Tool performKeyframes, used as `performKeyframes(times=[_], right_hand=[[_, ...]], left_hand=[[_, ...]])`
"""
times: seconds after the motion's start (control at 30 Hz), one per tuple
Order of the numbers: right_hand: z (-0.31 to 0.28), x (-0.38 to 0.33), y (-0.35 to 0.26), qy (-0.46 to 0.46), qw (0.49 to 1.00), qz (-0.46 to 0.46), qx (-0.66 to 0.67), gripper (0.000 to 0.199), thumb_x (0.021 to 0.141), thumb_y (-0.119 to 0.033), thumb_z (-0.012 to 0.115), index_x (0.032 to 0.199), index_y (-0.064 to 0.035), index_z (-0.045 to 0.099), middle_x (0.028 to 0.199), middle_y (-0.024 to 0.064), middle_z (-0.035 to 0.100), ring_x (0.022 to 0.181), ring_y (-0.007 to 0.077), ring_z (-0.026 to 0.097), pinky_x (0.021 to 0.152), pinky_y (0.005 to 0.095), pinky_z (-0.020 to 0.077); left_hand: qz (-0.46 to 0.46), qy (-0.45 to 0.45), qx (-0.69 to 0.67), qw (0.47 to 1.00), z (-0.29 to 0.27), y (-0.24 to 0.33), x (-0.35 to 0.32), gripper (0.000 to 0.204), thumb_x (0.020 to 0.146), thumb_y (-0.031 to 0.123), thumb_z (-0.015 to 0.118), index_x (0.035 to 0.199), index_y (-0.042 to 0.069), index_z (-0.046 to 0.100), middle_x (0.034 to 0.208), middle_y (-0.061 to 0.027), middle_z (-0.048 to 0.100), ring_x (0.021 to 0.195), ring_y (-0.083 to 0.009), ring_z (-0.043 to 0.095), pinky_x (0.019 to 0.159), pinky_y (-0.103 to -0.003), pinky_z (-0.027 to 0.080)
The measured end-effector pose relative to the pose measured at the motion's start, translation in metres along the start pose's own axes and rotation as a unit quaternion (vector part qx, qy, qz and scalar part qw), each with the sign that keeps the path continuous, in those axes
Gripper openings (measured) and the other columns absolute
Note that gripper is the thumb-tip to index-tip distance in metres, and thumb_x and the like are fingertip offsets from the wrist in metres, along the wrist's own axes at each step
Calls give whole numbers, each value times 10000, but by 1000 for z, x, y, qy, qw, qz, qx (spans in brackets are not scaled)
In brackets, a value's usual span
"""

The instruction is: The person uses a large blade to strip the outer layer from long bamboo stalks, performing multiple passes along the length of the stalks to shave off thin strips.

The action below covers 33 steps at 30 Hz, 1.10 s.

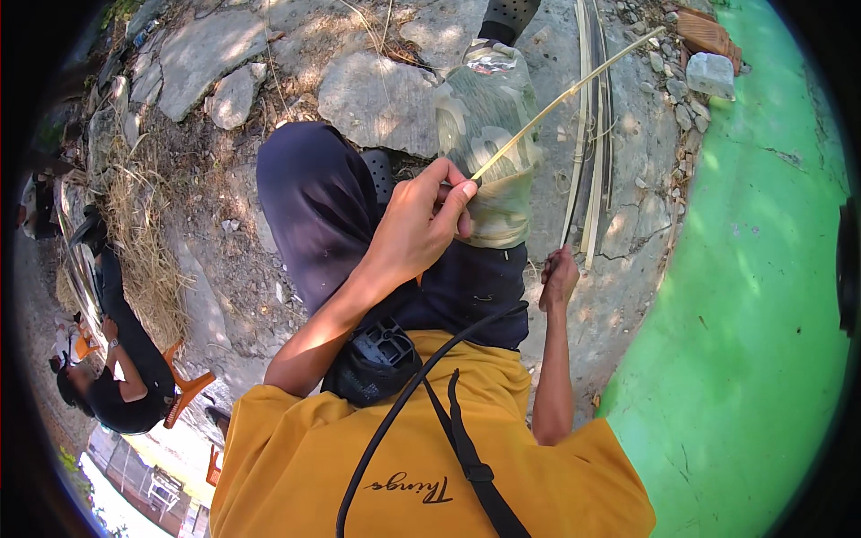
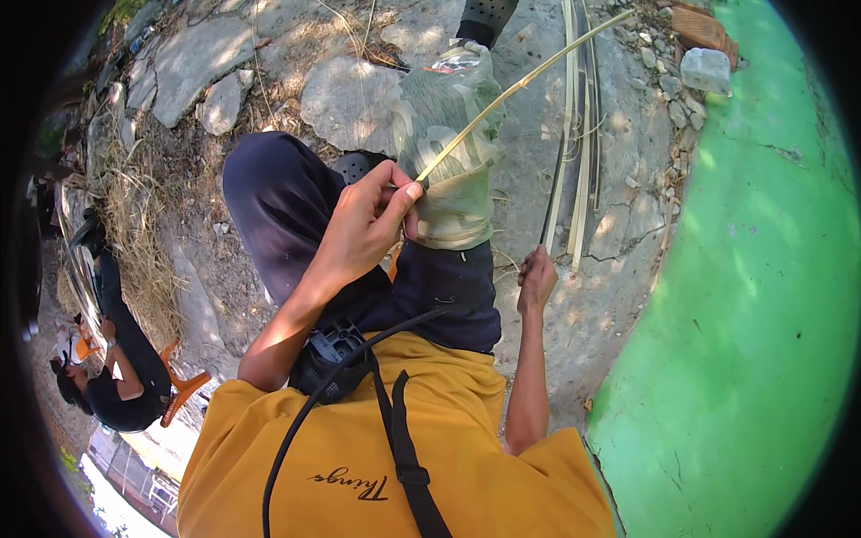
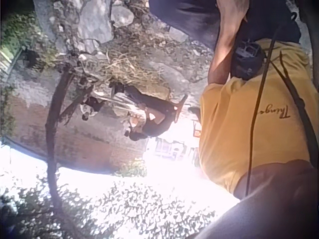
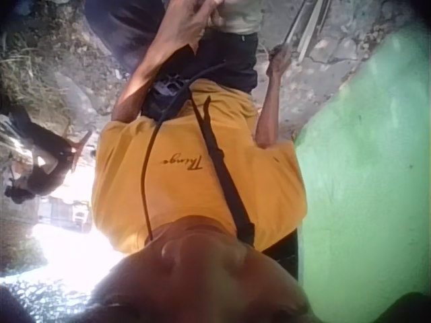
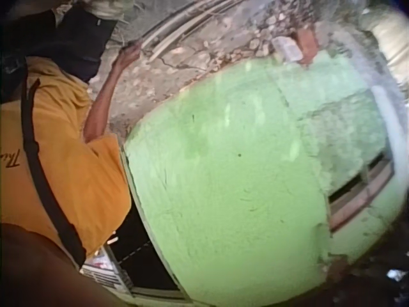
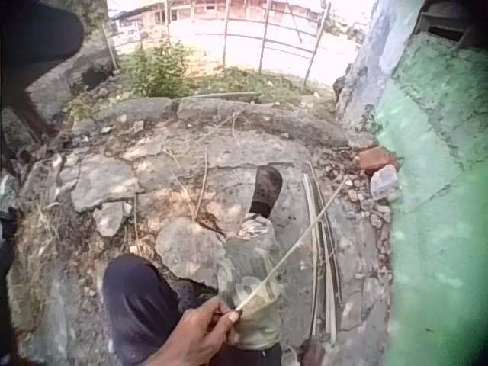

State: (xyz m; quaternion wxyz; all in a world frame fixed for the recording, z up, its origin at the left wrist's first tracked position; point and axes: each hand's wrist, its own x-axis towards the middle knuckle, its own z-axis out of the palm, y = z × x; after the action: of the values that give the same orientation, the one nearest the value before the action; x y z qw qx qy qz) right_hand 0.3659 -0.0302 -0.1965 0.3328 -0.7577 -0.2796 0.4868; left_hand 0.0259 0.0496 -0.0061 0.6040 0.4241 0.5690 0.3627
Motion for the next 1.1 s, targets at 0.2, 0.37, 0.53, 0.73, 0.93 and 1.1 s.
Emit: performKeyframes(times=[0.2,0.37,0.53,0.73,0.93,1.1], right_hand=[[12,-35,-109,-56,973,-218,43,572,1054,-572,485,826,-54,567,627,8,482,510,75,450,446,255,333],[40,-40,-178,-150,907,-357,-165,589,1011,-575,572,857,-8,600,573,62,478,480,150,454,459,328,356],[75,-47,-212,-177,841,-428,-279,579,947,-569,662,885,6,666,608,206,591,542,384,609,521,448,440],[85,-47,-221,-201,839,-400,-308,513,968,-490,675,843,6,644,578,209,544,526,380,595,521,440,416],[91,-50,-215,-157,829,-399,-360,667,942,-677,601,775,-33,653,592,200,631,609,414,683,564,487,527],[92,-54,-215,-144,829,-392,-372,678,943,-693,583,779,-39,659,596,196,635,608,415,684,566,495,525]], left_hand=[[25,13,9,1000,14,-6,1,211,1077,180,584,946,16,558,670,-14,638,564,-24,513,493,-231,384],[0,14,-16,1000,15,-21,6,247,1071,191,603,901,16,565,677,22,593,590,-17,485,524,-221,372],[14,33,7,999,19,-25,8,233,1070,193,603,907,30,572,682,42,546,609,-26,457,547,-230,362],[17,40,22,999,14,-34,12,218,1079,207,580,947,34,583,732,32,545,659,-39,460,598,-236,372],[-7,39,5,999,9,-26,8,219,1052,170,596,907,9,571,710,-1,598,655,-56,503,602,-257,413],[-4,26,6,1000,0,-37,1,210,1051,164,589,910,11,564,684,15,548,624,-45,455,564,-260,363]])
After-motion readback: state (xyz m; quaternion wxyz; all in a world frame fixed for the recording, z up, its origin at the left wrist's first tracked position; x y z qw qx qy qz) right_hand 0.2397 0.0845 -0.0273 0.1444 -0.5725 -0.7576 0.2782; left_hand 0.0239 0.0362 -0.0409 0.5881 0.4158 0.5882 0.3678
